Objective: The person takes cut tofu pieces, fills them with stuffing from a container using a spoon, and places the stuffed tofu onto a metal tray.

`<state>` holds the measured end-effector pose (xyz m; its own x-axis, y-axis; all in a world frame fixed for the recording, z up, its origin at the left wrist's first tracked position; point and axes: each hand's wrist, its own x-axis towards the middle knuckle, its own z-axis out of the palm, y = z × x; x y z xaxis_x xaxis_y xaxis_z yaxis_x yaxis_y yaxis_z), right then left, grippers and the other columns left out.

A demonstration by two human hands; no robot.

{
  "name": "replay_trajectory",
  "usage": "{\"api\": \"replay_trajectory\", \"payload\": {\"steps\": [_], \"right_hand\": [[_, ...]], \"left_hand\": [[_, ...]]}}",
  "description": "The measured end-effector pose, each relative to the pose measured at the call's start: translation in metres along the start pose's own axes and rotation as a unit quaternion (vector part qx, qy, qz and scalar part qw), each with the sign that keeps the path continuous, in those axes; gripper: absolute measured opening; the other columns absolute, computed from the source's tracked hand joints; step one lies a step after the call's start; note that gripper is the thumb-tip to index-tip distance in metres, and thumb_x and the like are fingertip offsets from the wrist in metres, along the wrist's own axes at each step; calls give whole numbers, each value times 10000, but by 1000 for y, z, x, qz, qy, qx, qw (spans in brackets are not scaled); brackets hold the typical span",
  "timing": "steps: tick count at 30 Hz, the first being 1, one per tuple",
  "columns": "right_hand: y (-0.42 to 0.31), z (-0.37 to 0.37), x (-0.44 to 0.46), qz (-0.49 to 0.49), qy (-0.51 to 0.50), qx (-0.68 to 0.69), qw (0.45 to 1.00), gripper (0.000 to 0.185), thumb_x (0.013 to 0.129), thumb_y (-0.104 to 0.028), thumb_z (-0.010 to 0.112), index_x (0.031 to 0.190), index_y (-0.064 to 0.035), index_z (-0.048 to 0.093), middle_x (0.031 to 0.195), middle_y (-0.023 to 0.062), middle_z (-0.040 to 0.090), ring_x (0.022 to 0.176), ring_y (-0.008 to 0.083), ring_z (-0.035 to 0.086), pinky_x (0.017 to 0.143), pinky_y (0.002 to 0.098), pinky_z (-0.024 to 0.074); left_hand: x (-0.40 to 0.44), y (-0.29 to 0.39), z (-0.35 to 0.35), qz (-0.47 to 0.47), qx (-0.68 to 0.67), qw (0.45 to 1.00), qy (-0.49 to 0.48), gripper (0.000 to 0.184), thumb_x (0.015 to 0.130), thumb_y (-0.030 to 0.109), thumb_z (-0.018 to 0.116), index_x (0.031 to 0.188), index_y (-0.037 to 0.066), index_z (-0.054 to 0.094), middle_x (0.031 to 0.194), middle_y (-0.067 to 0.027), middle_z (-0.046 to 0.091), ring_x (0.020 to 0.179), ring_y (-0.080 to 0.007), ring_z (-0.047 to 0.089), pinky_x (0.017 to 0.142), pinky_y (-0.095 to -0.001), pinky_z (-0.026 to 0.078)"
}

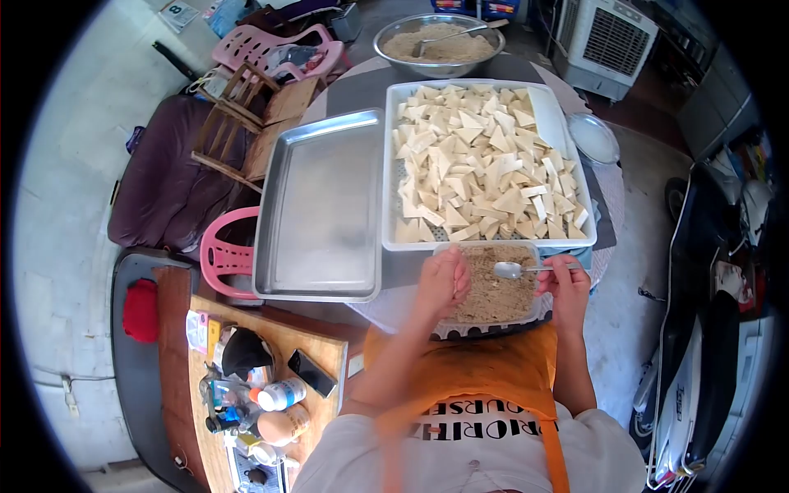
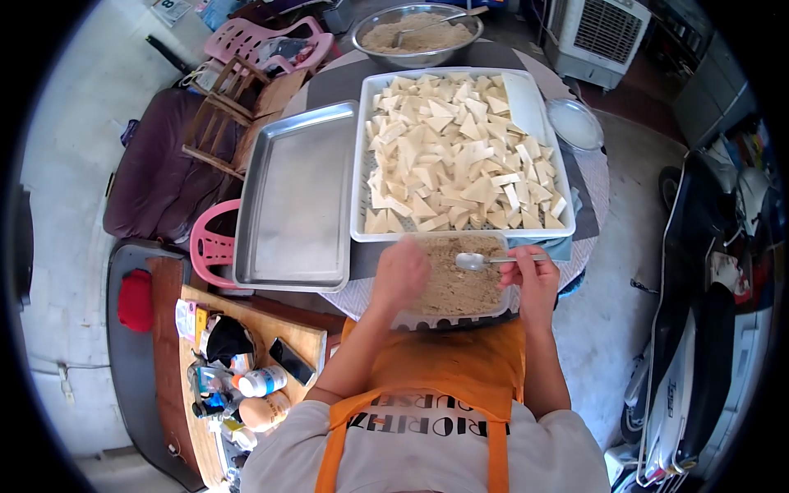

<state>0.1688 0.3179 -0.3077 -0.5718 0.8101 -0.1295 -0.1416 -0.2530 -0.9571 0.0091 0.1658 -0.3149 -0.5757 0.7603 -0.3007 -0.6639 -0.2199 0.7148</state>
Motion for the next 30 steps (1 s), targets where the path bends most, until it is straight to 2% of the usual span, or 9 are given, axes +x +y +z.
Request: {"api": "replay_trajectory", "payload": {"steps": [4,6,8,12,16,19,20,23,30], "right_hand": [[1,3,-1,1,-3,2,1000,187,924,-168,526,898,1,602,671,79,607,512,110,556,469,257,508],[1,4,-2,4,0,2,1000,184,924,-167,525,898,-1,601,672,79,607,511,110,555,468,259,509],[-1,3,-4,8,1,-1,1000,181,925,-165,524,897,-3,600,673,78,606,507,109,551,468,260,511],[4,-7,-5,-3,9,2,1000,178,924,-165,524,893,-6,597,679,75,605,505,105,542,466,257,508],[7,-6,-3,5,2,4,1000,181,924,-174,529,892,-9,597,685,73,605,509,103,540,461,245,495],[9,-1,-4,10,2,6,1000,183,925,-177,530,890,-10,595,682,76,604,507,104,540,459,241,488],[8,2,-4,10,2,5,1000,183,925,-178,529,890,-10,595,680,77,604,505,104,539,458,240,486],[9,7,-3,15,-5,-3,1000,185,926,-176,527,888,-7,592,669,80,602,504,106,540,457,241,484],[6,10,-2,6,-20,-16,1000,181,931,-179,508,892,-22,589,672,59,594,502,95,517,442,248,484]], "left_hand": [[-3,8,6,128,194,971,55,388,980,284,370,645,94,419,508,-13,403,391,-98,352,345,-228,260],[-2,16,-19,141,154,978,16,352,968,249,384,639,126,407,545,23,399,447,-77,368,367,-223,252],[3,37,-38,121,136,978,105,380,967,269,376,618,126,418,525,16,418,434,-72,376,371,-217,264],[14,78,-113,259,327,888,194,333,947,210,372,690,28,480,589,-58,496,482,-130,437,450,-265,362],[25,77,-204,444,702,538,141,55,844,30,526,839,-23,539,691,-44,542,583,-150,502,558,-279,443],[-1,76,-180,130,547,811,160,155,825,35,558,966,-23,586,807,-96,590,695,-173,557,643,-285,472],[-4,77,-180,64,532,827,170,226,770,88,580,976,35,656,879,-133,625,786,-211,607,707,-300,480],[-12,77,-181,178,598,768,143,175,769,72,587,916,22,668,858,-111,626,758,-206,605,690,-293,479],[-27,73,-174,105,540,828,109,229,881,117,499,1062,29,607,896,-143,655,738,-212,617,639,-293,478]]}}
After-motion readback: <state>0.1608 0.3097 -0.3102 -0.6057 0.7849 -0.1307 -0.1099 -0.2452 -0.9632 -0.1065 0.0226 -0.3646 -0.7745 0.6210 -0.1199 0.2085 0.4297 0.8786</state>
